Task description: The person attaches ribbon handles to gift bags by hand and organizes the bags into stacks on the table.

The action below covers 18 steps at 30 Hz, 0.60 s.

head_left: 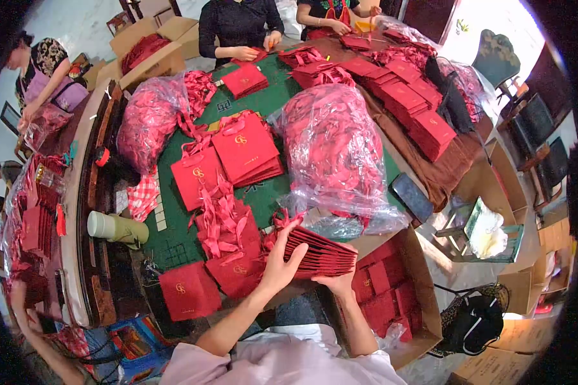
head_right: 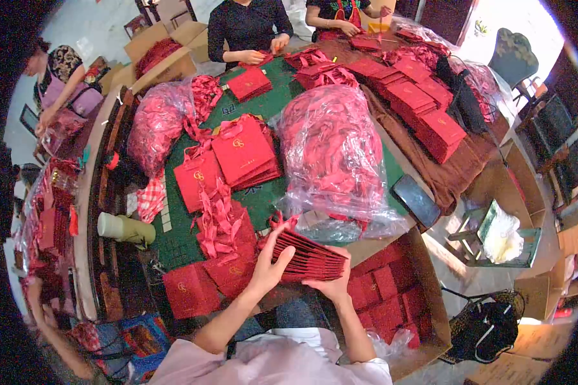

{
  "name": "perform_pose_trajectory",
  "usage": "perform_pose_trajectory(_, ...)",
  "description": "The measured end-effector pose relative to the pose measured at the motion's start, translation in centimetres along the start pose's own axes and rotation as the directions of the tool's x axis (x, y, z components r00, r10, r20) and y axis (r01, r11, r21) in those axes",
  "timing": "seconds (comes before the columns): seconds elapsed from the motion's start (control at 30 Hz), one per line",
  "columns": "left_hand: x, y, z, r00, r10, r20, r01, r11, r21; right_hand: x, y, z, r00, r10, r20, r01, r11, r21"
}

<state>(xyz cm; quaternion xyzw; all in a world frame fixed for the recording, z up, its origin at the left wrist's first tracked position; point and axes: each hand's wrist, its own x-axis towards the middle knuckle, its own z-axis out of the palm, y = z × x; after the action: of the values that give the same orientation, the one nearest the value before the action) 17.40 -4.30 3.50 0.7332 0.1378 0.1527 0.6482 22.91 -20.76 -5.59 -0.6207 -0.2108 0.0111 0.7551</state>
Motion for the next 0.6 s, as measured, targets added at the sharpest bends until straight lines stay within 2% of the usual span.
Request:
perform_pose_trajectory(0.07,0.1,-0.6,-0.3,0.999,-0.01,0.034,0.011,1.0,-0.017,0.1,-0.1,0.2,1.0,0.008,-0.015,-0.008,1.0,0.027)
perform_pose_trajectory(0.13,0.1,-0.9,-0.7,0.991,-0.07,0.111,0.084,0.987,-0.134,0.2,-0.5,0.5,1.0,-0.004,-0.023,0.004,1.0,0.001)
perform_pose_trajectory(0.17,0.2,-1.2,-0.9,0.991,-0.07,0.11,0.084,0.987,-0.134,0.2,-0.4,0.6,1.0,-0.004,-0.023,0.004,1.0,0.001)
perform_pose_trajectory(0.27,0.3,-1.6,-1.3,0.985,-0.042,0.168,0.067,0.987,-0.147,0.1,-0.1,0.3,1.0,-0.019,-0.024,0.019,1.0,-0.014)
perform_pose_trajectory(0.33,0.3,-0.7,-2.1,0.96,0.042,0.276,0.005,0.986,-0.169,0.2,0.1,0.1,1.0,0.014,0.013,-0.014,1.0,0.023)
perform_pose_trajectory(0.37,0.5,0.0,-3.0,0.93,0.015,0.367,0.042,0.988,-0.147,0.0,0.1,0.1,0.999,0.037,-0.006,-0.037,0.997,0.065)
perform_pose_trajectory(0.4,0.6,0.0,-3.5,0.93,0.017,0.367,0.04,0.988,-0.146,0.0,0.1,0.1,0.999,0.035,-0.006,-0.035,0.997,0.066)
perform_pose_trajectory(0.47,0.7,-0.3,-4.3,0.862,0.165,0.479,-0.213,0.976,0.047,-0.2,0.2,-0.2,0.996,0.09,0.017,-0.091,0.992,0.082)
perform_pose_trajectory(0.53,1.0,-1.0,-4.6,0.843,0.175,0.509,-0.263,0.959,0.106,-0.2,0.4,-0.1,0.998,0.064,0.004,-0.064,0.993,0.1)
perform_pose_trajectory(0.6,1.2,-1.4,-4.5,0.829,0.25,0.501,-0.37,0.916,0.155,-0.2,0.3,-0.2,0.999,0.046,0.01,-0.047,0.996,0.082)
